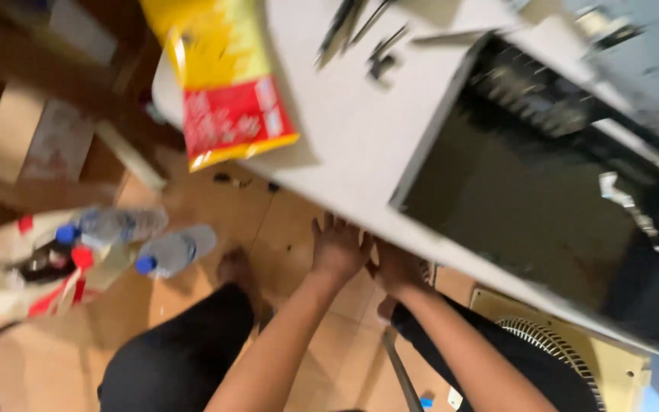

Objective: Disassembling an electronic device by removing its internal components such as the optical drive and circuit boards.

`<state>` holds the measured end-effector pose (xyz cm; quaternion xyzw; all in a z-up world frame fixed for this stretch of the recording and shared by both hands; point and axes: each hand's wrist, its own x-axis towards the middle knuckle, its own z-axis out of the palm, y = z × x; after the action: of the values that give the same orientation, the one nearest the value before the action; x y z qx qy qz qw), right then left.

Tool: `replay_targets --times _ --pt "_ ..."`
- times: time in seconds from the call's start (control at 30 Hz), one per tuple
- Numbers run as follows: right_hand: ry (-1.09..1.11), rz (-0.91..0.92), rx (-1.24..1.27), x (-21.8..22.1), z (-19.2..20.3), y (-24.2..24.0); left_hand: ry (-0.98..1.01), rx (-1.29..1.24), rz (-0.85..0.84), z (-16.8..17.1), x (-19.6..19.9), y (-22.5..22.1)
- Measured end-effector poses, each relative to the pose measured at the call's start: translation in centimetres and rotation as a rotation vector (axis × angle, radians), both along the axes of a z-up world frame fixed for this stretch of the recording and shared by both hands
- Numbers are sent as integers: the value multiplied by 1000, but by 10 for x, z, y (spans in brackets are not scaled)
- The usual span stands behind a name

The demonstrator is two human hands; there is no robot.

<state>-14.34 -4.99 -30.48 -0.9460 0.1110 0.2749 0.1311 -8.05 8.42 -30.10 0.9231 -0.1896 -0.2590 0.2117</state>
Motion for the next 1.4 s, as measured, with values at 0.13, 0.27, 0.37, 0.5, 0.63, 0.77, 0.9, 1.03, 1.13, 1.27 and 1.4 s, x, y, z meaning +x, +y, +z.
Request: replay_targets --times 0.13,0.27,0.37,0.5,0.63,0.77,0.9,1.03,1.13,1.27,1.4 --pt "-61 69 196 10 43 17 182 -184 179 32 -1 31" --pt "-174 109 247 39 20 14 324 -417 360 52 25 52" --pt "-176 97 283 58 5 20 366 -498 441 34 26 58" --pt "105 -63 201 94 -44 12 474 -502 443 24 43 58" --pt "99 -175 161 92 -73 -32 582 -394 442 -8 57 31" --pt "89 -280 143 83 -97 -65 605 -379 335 -29 68 -1" --pt "125 -277 178 74 -131 -49 626 -332 355 -48 63 11" --pt "160 -220 219 75 -161 -19 631 -295 427 -63 63 35" --pt "163 -194 244 79 -177 -8 618 -273 457 -76 73 48" --pt "198 -158 273 75 -193 24 633 -240 506 -81 71 61" --pt "234 -107 299 66 -202 55 644 -214 568 -75 62 71"
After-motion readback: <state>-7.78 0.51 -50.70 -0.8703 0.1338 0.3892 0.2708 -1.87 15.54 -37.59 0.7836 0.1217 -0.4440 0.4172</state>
